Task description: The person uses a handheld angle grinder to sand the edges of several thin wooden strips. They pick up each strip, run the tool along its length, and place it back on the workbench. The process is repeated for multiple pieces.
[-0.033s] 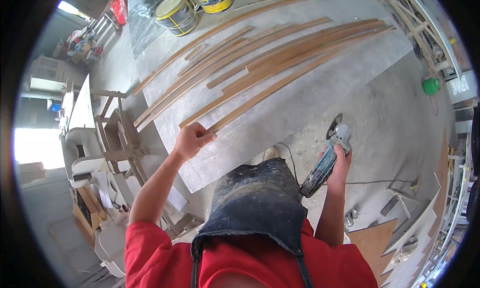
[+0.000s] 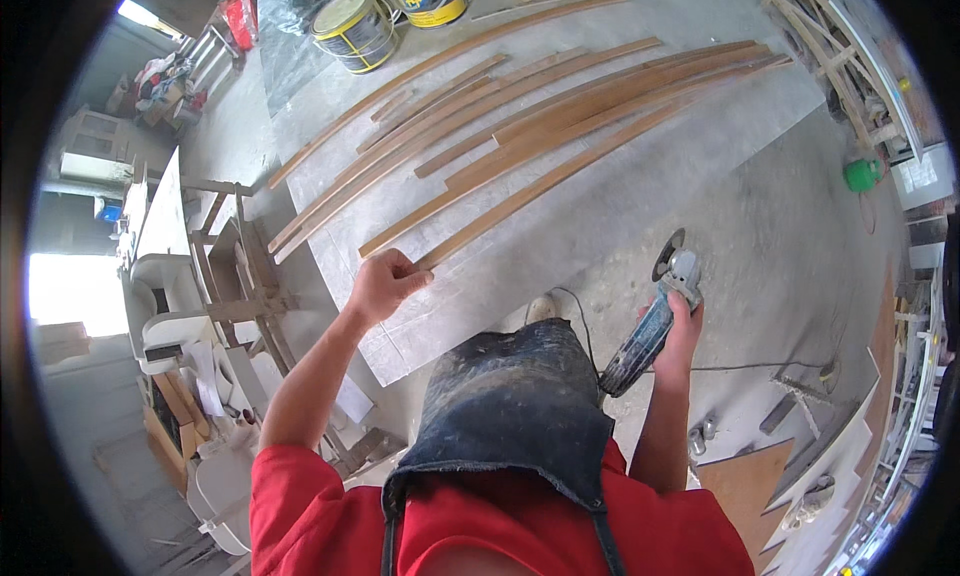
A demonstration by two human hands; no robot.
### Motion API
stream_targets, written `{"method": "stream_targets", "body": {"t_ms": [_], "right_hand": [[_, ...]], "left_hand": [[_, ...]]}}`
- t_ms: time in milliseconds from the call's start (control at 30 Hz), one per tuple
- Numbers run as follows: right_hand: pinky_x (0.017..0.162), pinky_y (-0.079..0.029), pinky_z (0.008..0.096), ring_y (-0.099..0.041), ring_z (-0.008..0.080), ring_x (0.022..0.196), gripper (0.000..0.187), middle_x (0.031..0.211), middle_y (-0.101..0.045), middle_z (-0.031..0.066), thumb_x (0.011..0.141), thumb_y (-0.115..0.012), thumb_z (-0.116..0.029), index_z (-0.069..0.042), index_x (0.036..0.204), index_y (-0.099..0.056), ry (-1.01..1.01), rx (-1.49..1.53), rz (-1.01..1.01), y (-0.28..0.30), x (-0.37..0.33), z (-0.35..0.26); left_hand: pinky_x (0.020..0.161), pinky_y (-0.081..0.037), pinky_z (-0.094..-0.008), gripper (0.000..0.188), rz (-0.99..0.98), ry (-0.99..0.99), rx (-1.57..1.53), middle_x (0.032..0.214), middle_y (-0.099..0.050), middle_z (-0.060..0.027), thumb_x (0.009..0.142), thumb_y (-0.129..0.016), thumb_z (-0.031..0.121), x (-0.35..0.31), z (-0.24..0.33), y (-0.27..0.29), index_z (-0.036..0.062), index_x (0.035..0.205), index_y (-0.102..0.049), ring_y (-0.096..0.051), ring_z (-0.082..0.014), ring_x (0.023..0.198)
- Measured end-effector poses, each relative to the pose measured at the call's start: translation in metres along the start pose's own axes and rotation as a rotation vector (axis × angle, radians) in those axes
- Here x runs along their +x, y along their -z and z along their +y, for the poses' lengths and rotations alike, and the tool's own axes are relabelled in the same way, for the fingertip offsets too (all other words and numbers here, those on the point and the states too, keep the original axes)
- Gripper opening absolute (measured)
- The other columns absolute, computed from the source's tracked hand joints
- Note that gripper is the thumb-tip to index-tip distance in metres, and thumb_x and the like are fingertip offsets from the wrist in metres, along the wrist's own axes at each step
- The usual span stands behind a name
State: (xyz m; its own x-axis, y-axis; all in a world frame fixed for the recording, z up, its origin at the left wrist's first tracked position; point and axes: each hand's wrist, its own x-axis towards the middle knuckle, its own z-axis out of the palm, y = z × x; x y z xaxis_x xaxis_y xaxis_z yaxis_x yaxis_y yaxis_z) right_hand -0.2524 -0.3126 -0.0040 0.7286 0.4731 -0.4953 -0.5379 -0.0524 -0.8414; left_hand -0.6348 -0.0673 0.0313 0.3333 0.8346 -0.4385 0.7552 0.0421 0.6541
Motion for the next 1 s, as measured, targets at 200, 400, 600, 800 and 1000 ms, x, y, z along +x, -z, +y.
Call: {"method": "stream_targets", "body": {"t_ms": [200, 400, 600, 800, 1000], "right_hand": [[0.06, -0.06, 0.0399, -0.069, 0.0267, 0.069, 0.045, 0.09, -0.066, 0.0152, 0.093, -0.067, -0.024, -0.007, 0.13, -0.047, 0.085, -0.024, -0.016, -0.009, -0.024, 0.0], [0.064, -0.062, 0.0413, -0.069, 0.0273, 0.074, 0.06, 0.099, -0.065, 0.0171, 0.091, -0.069, -0.02, -0.009, 0.144, -0.043, 0.085, 0.0, 0.024, 0.0, -0.049, 0.015], [0.062, -0.061, 0.0413, -0.068, 0.027, 0.073, 0.059, 0.1, -0.064, 0.0166, 0.09, -0.069, -0.018, -0.009, 0.143, -0.044, 0.107, 0.003, 0.045, -0.001, -0.075, 0.023], [0.061, -0.062, 0.0425, -0.069, 0.027, 0.074, 0.06, 0.097, -0.064, 0.0158, 0.091, -0.067, -0.014, -0.008, 0.145, -0.042, 0.198, 0.023, 0.04, 0.007, -0.08, 0.028], [0.057, -0.06, 0.0414, -0.069, 0.0291, 0.067, 0.051, 0.09, -0.065, 0.0172, 0.092, -0.068, -0.021, -0.008, 0.135, -0.045, 0.248, 0.019, 0.063, 0.0, -0.074, 0.023]], "left_hand": [[0.066, -0.052, -0.0378, 0.043, 0.071, -0.043, 0.083, 0.074, -0.068, -0.0116, 0.082, -0.088, 0.036, -0.01, -0.031, -0.015, -0.0005, 0.091, -0.068, -0.063, -0.0231, 0.068], [0.077, -0.054, -0.044, 0.045, 0.056, -0.066, 0.192, 0.09, -0.072, -0.0167, 0.084, -0.082, 0.041, -0.008, -0.027, -0.021, 0.0019, 0.099, -0.068, -0.069, -0.0352, 0.087], [0.088, -0.052, -0.0445, 0.039, 0.195, -0.248, 0.271, 0.098, -0.072, -0.0153, 0.085, -0.081, 0.039, 0.007, -0.029, -0.043, 0.006, 0.102, -0.071, -0.065, -0.0363, 0.102], [0.097, -0.048, -0.0487, 0.033, 0.484, -0.472, 0.4, 0.116, -0.067, -0.0142, 0.082, -0.082, 0.03, 0.052, -0.042, -0.025, 0.0074, 0.104, -0.073, -0.059, -0.0343, 0.115], [0.088, -0.053, -0.0443, 0.034, -0.002, -0.368, 0.424, 0.101, -0.07, -0.0211, 0.08, -0.075, 0.019, 0.095, -0.022, 0.023, 0.0004, 0.108, -0.069, -0.068, -0.037, 0.098]]}}
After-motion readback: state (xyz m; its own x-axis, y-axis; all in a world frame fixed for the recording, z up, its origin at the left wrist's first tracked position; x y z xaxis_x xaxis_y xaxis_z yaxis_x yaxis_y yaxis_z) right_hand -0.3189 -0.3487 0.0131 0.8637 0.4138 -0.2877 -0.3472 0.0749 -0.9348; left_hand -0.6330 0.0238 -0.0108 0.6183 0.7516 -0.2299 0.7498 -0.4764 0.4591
